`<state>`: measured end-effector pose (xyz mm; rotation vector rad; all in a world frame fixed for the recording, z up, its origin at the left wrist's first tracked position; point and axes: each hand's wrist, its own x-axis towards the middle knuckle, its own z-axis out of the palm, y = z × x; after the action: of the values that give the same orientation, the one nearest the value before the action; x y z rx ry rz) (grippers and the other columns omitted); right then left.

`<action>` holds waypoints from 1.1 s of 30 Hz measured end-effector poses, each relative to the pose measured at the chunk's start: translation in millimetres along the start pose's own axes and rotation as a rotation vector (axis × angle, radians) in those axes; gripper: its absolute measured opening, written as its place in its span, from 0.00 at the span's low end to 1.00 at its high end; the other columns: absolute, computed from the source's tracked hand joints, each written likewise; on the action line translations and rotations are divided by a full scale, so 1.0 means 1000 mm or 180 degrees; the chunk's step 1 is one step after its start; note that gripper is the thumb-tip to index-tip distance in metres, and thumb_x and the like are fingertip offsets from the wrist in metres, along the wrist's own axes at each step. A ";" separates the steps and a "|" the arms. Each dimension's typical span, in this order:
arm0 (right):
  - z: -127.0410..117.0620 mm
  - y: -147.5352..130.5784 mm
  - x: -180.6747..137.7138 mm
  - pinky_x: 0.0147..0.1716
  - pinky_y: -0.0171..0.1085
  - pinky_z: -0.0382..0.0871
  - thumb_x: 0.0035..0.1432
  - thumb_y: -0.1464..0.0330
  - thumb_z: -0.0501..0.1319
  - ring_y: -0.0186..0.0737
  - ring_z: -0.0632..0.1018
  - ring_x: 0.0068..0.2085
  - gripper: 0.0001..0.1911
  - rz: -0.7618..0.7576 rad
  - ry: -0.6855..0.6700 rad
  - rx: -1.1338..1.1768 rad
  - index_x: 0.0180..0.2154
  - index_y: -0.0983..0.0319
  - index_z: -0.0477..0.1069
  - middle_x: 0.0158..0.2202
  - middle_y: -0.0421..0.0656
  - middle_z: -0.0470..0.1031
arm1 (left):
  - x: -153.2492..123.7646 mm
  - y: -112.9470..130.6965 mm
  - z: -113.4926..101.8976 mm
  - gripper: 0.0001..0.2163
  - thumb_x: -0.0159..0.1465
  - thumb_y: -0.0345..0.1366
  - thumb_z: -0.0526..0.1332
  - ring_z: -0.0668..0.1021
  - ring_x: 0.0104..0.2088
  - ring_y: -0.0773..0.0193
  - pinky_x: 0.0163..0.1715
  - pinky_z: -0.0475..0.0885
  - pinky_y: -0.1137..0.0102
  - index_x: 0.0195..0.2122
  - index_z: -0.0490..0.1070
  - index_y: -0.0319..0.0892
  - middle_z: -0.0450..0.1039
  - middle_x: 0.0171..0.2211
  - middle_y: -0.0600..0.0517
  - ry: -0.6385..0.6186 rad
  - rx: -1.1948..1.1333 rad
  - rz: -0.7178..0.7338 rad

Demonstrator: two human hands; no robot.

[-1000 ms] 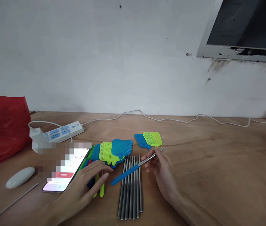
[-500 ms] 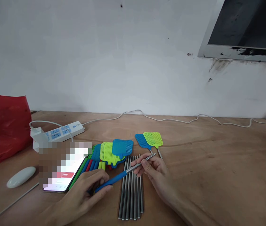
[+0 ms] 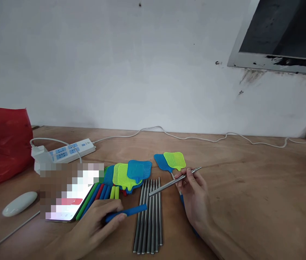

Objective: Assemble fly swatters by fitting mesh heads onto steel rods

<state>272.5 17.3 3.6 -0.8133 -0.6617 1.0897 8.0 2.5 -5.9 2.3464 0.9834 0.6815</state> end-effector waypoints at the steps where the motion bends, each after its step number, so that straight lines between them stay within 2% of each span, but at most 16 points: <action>1: 0.000 0.001 0.000 0.24 0.31 0.64 0.46 0.60 0.75 0.31 0.68 0.24 0.13 0.0026 0.0013 -0.0012 0.25 0.59 0.75 0.26 0.39 0.75 | -0.001 0.002 0.000 0.13 0.72 0.40 0.52 0.72 0.24 0.64 0.25 0.60 0.71 0.29 0.65 0.44 0.67 0.24 0.55 -0.0024 0.0046 0.0048; 5: 0.002 0.007 -0.003 0.21 0.30 0.62 0.48 0.59 0.74 0.31 0.67 0.23 0.14 0.0141 -0.0072 -0.0092 0.25 0.60 0.75 0.26 0.40 0.76 | -0.006 0.006 0.000 0.06 0.72 0.35 0.49 0.76 0.26 0.61 0.27 0.65 0.70 0.43 0.64 0.46 0.74 0.30 0.53 0.0125 0.0155 0.0312; 7: 0.003 0.008 -0.005 0.20 0.31 0.62 0.48 0.59 0.74 0.31 0.67 0.23 0.13 0.0161 -0.0059 -0.0109 0.25 0.60 0.75 0.26 0.40 0.76 | -0.007 0.006 -0.001 0.06 0.72 0.34 0.47 0.76 0.26 0.60 0.27 0.65 0.69 0.45 0.61 0.47 0.74 0.30 0.53 0.0281 0.0236 0.0295; 11: 0.004 0.008 -0.005 0.19 0.30 0.61 0.46 0.58 0.74 0.31 0.67 0.23 0.15 0.0196 -0.0010 -0.0176 0.25 0.60 0.75 0.25 0.40 0.75 | -0.004 0.002 -0.003 0.03 0.70 0.34 0.48 0.76 0.22 0.60 0.23 0.62 0.68 0.38 0.58 0.47 0.72 0.26 0.55 0.0369 0.0598 0.0123; 15: 0.004 0.009 -0.005 0.19 0.28 0.62 0.44 0.58 0.75 0.31 0.68 0.24 0.15 0.0286 -0.0020 -0.0228 0.25 0.60 0.75 0.25 0.40 0.75 | -0.001 -0.002 -0.003 0.05 0.68 0.35 0.48 0.75 0.20 0.57 0.20 0.54 0.68 0.36 0.61 0.45 0.72 0.22 0.54 0.0250 0.1381 -0.0105; 19: 0.004 0.009 -0.005 0.18 0.28 0.62 0.40 0.58 0.77 0.30 0.68 0.22 0.17 0.0410 0.0023 -0.0238 0.26 0.60 0.75 0.23 0.40 0.75 | 0.000 -0.002 -0.005 0.08 0.68 0.35 0.48 0.78 0.21 0.53 0.21 0.47 0.67 0.36 0.66 0.43 0.74 0.21 0.49 0.0300 0.2298 -0.0594; 22: 0.004 0.009 -0.006 0.18 0.27 0.62 0.39 0.58 0.77 0.30 0.67 0.22 0.17 0.0447 0.0043 -0.0245 0.27 0.60 0.75 0.23 0.40 0.75 | 0.001 0.000 -0.009 0.09 0.67 0.37 0.50 0.79 0.23 0.52 0.21 0.45 0.68 0.35 0.68 0.43 0.76 0.23 0.47 0.0149 0.2672 -0.1061; 26: 0.004 0.009 -0.006 0.18 0.27 0.62 0.39 0.59 0.77 0.31 0.68 0.23 0.17 0.0465 0.0054 -0.0266 0.26 0.60 0.75 0.23 0.40 0.75 | 0.003 0.001 -0.012 0.11 0.66 0.36 0.52 0.80 0.25 0.51 0.21 0.47 0.68 0.29 0.70 0.42 0.77 0.24 0.45 -0.0092 0.2798 -0.1435; 30: 0.005 0.009 -0.006 0.17 0.27 0.61 0.40 0.58 0.77 0.30 0.67 0.23 0.17 0.0441 0.0000 -0.0307 0.25 0.61 0.75 0.23 0.40 0.74 | 0.004 -0.003 -0.011 0.16 0.67 0.36 0.52 0.80 0.25 0.50 0.22 0.48 0.68 0.23 0.71 0.42 0.77 0.24 0.44 -0.0248 0.2598 -0.1406; 33: 0.005 0.009 -0.006 0.18 0.26 0.61 0.42 0.58 0.76 0.29 0.67 0.22 0.17 0.0438 -0.0066 -0.0333 0.24 0.62 0.75 0.22 0.40 0.74 | 0.003 -0.005 -0.009 0.17 0.67 0.36 0.51 0.79 0.24 0.52 0.22 0.47 0.68 0.21 0.69 0.42 0.76 0.22 0.45 -0.0159 0.2531 -0.1332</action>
<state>262.5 15.4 -1.7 -0.9498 -0.6926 1.1968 1.7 10.6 -1.4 2.6088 1.9095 0.0488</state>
